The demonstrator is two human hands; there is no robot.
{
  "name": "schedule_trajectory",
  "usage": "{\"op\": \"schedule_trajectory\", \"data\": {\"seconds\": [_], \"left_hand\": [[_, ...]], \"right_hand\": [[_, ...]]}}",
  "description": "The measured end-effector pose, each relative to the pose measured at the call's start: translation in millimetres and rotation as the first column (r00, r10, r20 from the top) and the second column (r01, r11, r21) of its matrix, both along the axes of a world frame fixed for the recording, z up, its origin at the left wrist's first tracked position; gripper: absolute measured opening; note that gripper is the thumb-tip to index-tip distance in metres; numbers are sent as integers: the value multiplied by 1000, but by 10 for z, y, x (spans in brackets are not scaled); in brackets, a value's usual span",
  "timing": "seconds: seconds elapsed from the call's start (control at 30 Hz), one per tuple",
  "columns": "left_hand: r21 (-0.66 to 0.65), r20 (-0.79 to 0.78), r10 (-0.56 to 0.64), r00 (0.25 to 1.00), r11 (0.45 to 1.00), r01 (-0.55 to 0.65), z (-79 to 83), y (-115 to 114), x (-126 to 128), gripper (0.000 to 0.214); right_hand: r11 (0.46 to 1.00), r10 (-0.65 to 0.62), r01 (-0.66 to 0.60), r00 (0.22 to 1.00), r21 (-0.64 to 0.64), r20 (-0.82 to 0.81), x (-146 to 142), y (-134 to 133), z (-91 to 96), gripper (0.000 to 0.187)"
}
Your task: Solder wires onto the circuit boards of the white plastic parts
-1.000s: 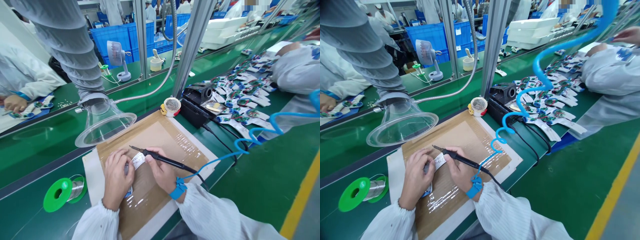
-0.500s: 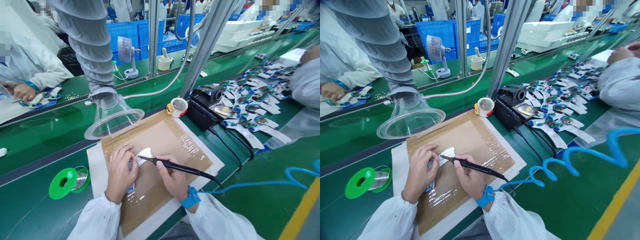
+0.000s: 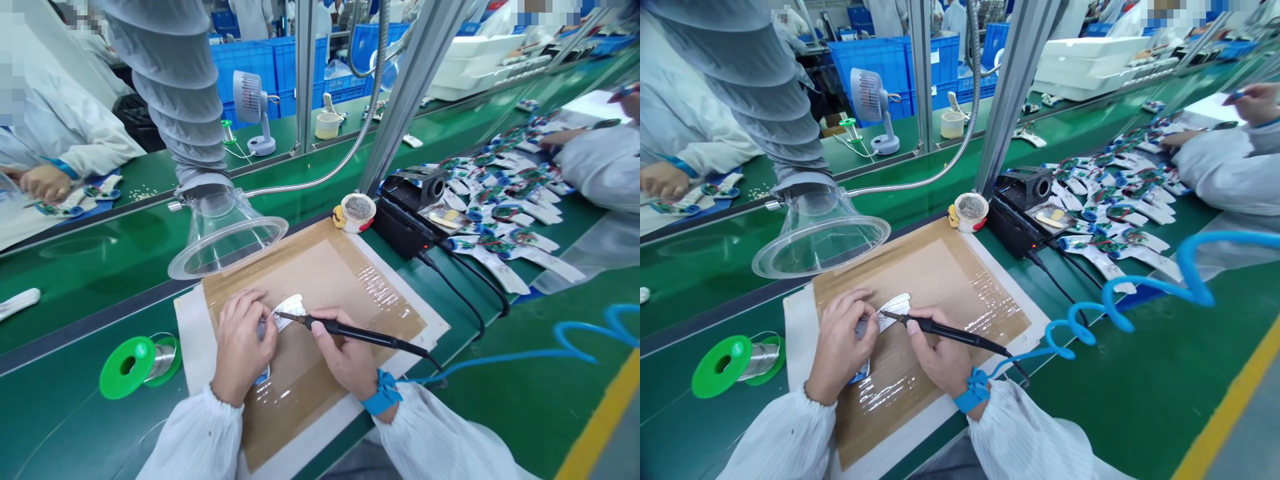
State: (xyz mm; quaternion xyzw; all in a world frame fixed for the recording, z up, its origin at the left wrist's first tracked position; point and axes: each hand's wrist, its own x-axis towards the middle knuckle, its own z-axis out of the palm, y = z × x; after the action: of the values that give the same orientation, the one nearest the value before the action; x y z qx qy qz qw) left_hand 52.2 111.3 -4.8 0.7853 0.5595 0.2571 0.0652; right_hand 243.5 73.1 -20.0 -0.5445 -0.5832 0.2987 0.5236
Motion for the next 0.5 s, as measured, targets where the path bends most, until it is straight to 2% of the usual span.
{"op": "schedule_trajectory", "data": {"seconds": [0.23, 0.4, 0.5], "left_hand": [[-23, -17, 5, 1000, 1000, -5, 10, 7, 6, 12], [-27, -10, 13, 1000, 1000, -13, 11, 3, 4, 12], [-26, -1, 11, 1000, 1000, -11, 6, 0, 3, 12]], "right_hand": [[1000, -9, 9, 1000, 0, 9, -7, 3, 15, 12], [994, -100, 102, 994, 33, -36, 16, -32, -31, 12], [995, -95, 96, 995, 38, -39, 24, -38, -47, 12]]}}
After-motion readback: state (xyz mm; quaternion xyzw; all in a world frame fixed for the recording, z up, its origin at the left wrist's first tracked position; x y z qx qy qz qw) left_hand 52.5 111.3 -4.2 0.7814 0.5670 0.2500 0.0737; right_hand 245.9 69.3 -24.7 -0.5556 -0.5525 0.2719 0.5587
